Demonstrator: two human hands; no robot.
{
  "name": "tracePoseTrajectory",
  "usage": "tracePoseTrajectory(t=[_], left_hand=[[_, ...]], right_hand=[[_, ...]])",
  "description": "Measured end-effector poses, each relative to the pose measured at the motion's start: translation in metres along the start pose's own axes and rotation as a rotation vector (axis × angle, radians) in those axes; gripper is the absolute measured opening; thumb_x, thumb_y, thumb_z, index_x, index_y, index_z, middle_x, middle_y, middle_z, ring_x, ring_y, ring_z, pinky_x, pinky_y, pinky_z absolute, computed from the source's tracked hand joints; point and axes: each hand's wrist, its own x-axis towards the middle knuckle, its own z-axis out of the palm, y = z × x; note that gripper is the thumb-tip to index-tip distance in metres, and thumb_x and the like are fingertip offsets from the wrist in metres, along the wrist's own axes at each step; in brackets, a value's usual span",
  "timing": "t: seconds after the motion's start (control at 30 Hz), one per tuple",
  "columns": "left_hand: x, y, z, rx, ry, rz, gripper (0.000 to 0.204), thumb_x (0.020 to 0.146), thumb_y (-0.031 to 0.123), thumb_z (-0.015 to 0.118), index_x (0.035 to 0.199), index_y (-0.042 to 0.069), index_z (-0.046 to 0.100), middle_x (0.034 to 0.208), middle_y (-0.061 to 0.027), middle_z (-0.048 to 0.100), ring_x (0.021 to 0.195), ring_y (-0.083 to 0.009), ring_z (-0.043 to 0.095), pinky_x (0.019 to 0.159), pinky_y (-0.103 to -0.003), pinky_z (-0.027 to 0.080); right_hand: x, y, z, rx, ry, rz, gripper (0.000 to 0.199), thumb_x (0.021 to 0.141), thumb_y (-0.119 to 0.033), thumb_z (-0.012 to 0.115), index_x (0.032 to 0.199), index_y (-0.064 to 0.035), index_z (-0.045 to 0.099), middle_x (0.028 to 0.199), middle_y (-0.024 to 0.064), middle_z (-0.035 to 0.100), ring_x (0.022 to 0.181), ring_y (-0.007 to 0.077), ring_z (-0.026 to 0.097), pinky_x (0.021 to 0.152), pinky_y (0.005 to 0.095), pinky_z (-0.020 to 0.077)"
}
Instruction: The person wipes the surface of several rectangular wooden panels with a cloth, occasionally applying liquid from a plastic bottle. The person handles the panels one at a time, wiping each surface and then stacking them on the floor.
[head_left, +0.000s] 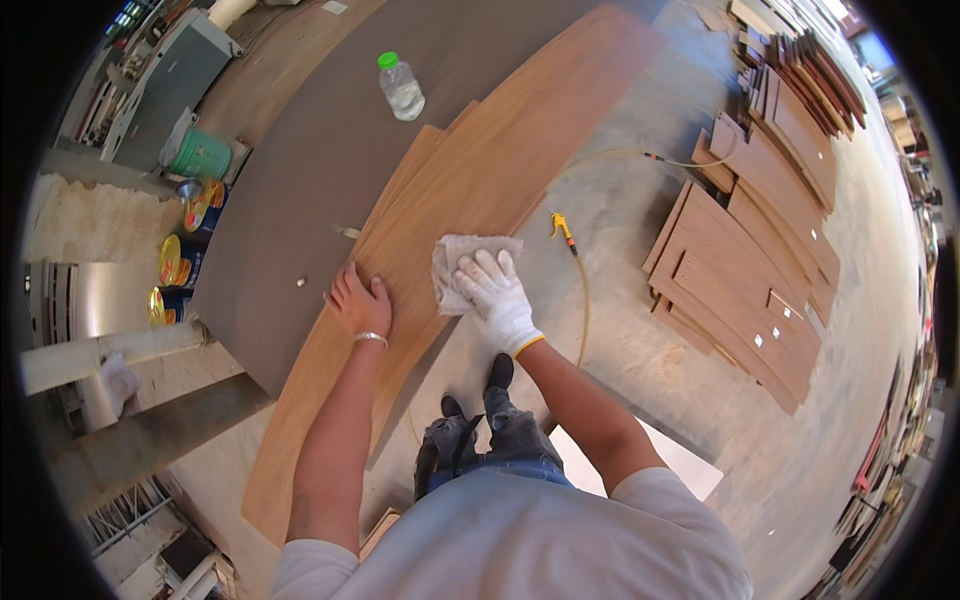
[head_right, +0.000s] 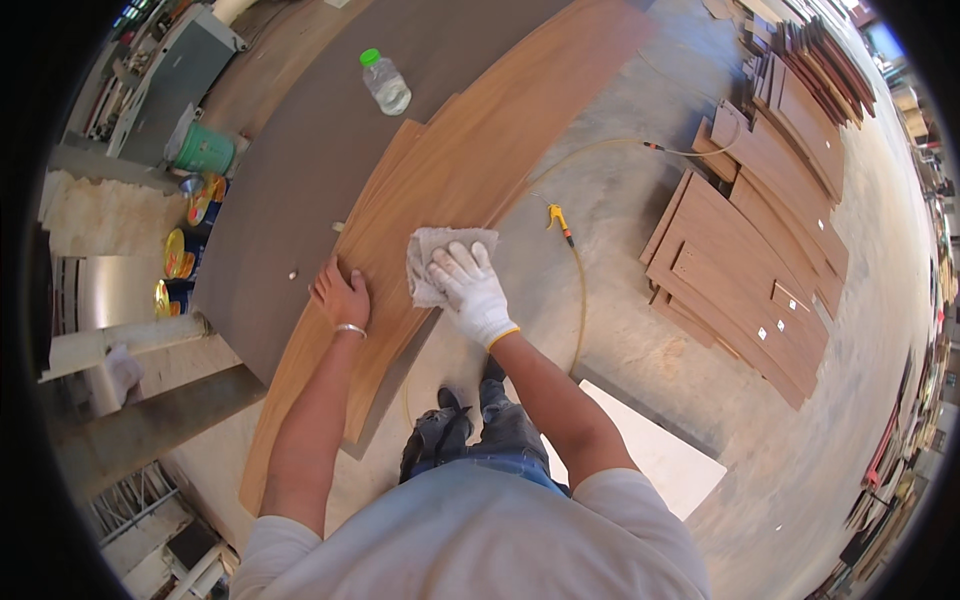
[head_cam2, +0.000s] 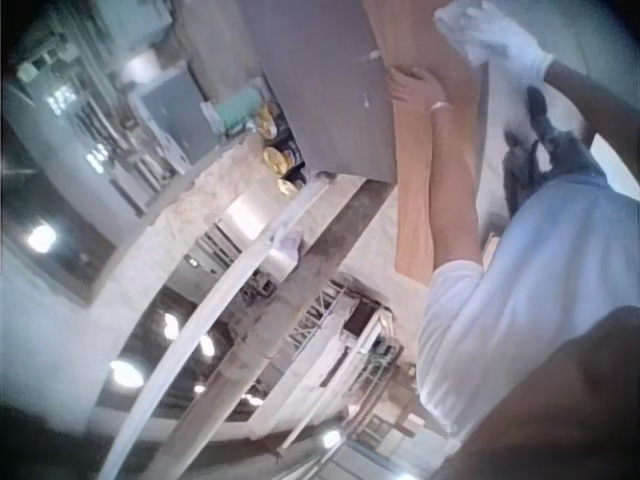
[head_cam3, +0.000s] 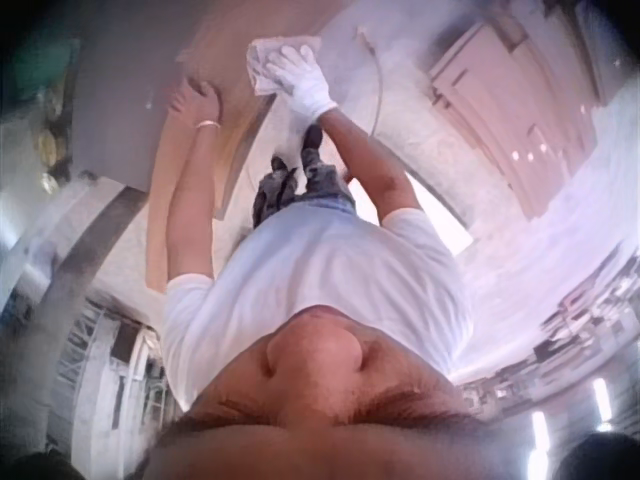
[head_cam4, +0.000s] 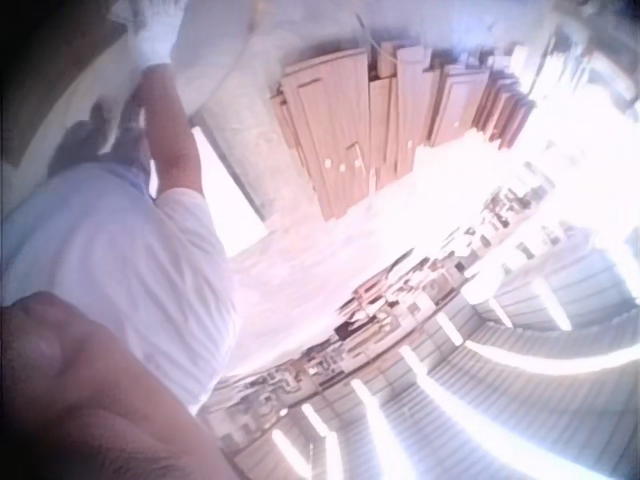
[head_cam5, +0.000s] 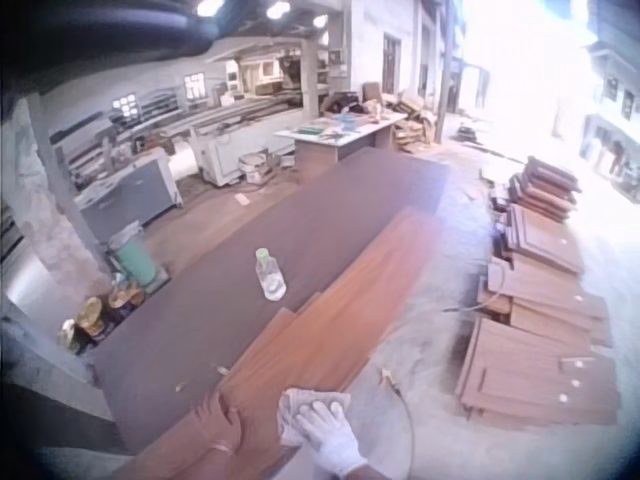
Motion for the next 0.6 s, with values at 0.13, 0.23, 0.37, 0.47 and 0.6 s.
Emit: tracePoseTrajectory(t=[0.13,0.23,0.37,0.47,0.6], left_hand=[[-0.005,0.009,0.005,0.023,0.071,0.035,0.057,0.094,0.025,0.062,0.146,0.007,0.045,0.148,-0.0141,0.051,0.142,-0.0354,0.042,0.122,-0.063,0.023],[-0.004,0.007,0.003,0.034,0.055,0.034,0.06,0.093,0.024,0.062,0.148,0.007,0.043,0.149,-0.0152,0.05,0.143,-0.036,0.042,0.122,-0.063,0.022],[-0.005,0.009,-0.001,0.037,0.028,0.035,0.063,0.092,0.022,0.062,0.149,0.005,0.042,0.15,-0.0176,0.049,0.144,-0.0371,0.041,0.123,-0.063,0.021],[-0.006,0.011,-0.007,0.034,0.008,0.019,0.064,0.091,0.021,0.062,0.149,0.004,0.042,0.15,-0.019,0.048,0.144,-0.038,0.039,0.123,-0.063,0.021],[-0.005,0.019,-0.013,0.026,-0.026,0.028,0.065,0.089,0.019,0.063,0.148,0.003,0.041,0.15,-0.0201,0.048,0.145,-0.0393,0.038,0.124,-0.063,0.019]], right_hand=[[0.015,0.046,-0.019,-0.046,0.017,0.074,0.057,0.075,-0.018,0.075,0.131,-0.0088,0.065,0.145,0.0093,0.057,0.141,0.0334,0.044,0.12,0.0587,0.0263],[0.025,0.062,-0.028,-0.051,0.014,0.108,0.058,0.073,-0.015,0.075,0.13,-0.0077,0.065,0.144,0.0101,0.058,0.14,0.0346,0.045,0.12,0.0593,0.0263],[0.033,0.089,-0.033,-0.032,0.014,0.174,0.059,0.071,-0.014,0.077,0.129,-0.0074,0.065,0.144,0.011,0.058,0.141,0.0369,0.044,0.12,0.0607,0.026],[0.045,0.114,-0.043,-0.022,0.047,0.206,0.06,0.072,-0.016,0.077,0.13,-0.0078,0.065,0.145,0.011,0.058,0.141,0.0382,0.044,0.121,0.0619,0.0257],[0.057,0.168,-0.056,-0.116,0.075,0.25,0.059,0.075,-0.018,0.077,0.132,-0.0077,0.065,0.145,0.0118,0.057,0.141,0.0397,0.044,0.121,0.062,0.0256]])
